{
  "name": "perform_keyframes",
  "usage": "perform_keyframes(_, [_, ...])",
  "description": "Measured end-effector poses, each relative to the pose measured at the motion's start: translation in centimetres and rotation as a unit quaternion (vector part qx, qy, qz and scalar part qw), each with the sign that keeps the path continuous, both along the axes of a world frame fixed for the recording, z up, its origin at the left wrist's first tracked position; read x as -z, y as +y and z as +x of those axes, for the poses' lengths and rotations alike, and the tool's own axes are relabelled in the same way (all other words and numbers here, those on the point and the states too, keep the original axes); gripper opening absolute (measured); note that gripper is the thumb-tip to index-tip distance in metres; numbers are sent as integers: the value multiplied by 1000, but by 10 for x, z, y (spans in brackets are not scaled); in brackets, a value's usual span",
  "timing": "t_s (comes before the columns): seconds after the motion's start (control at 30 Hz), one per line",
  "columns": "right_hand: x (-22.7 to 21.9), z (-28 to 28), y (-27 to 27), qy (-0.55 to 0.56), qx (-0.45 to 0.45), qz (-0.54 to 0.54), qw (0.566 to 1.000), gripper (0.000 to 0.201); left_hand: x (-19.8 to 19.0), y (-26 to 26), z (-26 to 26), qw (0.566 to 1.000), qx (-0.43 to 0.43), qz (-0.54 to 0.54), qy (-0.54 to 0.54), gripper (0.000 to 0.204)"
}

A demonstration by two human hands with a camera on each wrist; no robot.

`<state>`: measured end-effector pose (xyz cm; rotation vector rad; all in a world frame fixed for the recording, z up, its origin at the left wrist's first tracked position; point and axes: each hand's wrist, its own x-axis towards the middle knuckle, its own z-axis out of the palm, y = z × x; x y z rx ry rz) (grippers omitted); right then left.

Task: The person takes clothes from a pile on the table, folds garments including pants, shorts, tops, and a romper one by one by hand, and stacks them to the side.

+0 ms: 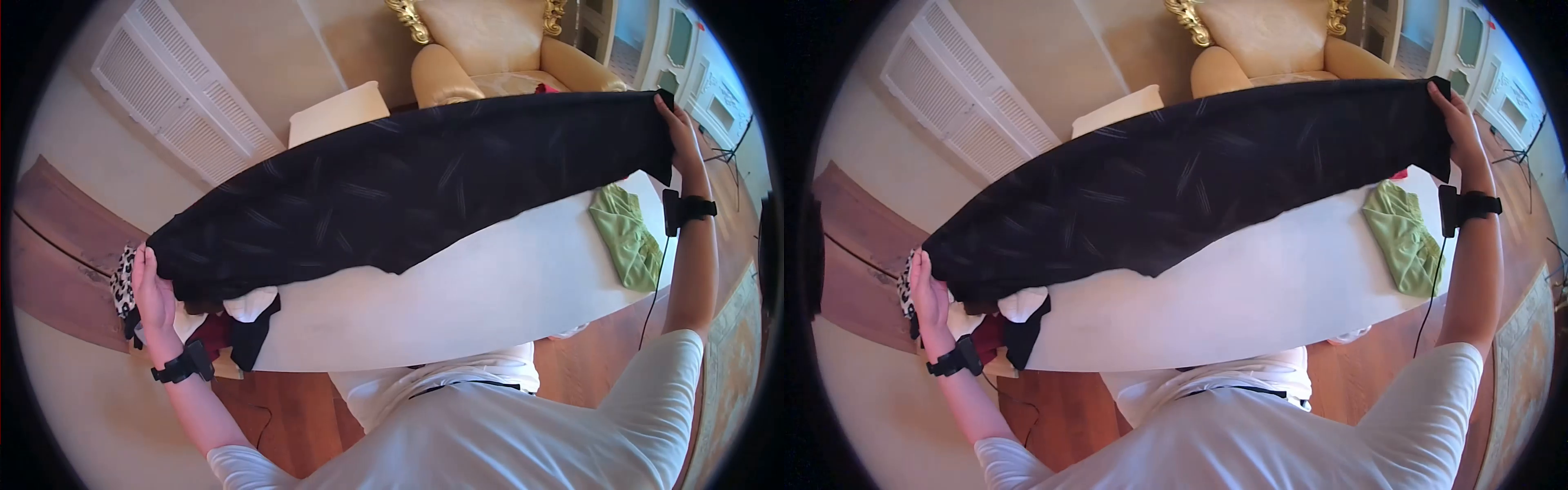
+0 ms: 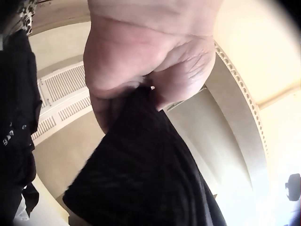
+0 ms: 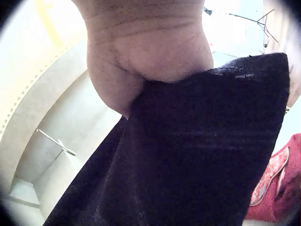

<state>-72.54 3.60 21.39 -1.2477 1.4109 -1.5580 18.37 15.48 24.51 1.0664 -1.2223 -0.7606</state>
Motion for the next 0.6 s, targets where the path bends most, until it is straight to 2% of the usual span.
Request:
perform_keyframes(0.03, [-4, 6, -4, -8, 4, -10, 1000, 32, -10, 5, -18, 994, -111, -9, 7, 32])
perform_keyframes(0.07, [-7, 11, -5, -14, 10, -21, 1000, 32, -18, 11, -17, 993, -114, -12, 4, 32])
perform_keyframes(0.17, [-17, 27, -7, -36, 15, -37, 999, 34, -35, 22, -7, 973, -211, -69, -68, 33])
perform_keyframes(0.3, [-25, 41, -9, -37, -6, -53, 998, 36, -55, 46, 23, 967, -217, -67, -118, 37])
perform_keyframes(0.33, [-25, 43, -11, -40, -2, -53, 998, 36, -58, 55, 24, 967, -213, -68, -120, 37])
perform_keyframes(0.4, [-28, 52, -10, -61, -54, -82, 993, 38, -65, 69, 25, 955, -251, -48, -151, 42])
perform_keyframes(0.47, [-38, 71, -1, -54, -33, -82, 995, 38, -70, 82, 12, 956, -256, -41, -135, 45])
perform_keyframes(0.53, [-36, 71, -6, -51, -85, -101, 990, 35, -71, 92, 9, 958, -260, -33, -120, 47])
perform_keyframes(0.6, [-36, 73, -8, -60, -86, -109, 989, 35, -73, 97, 24, 936, -304, -21, -178, 50])
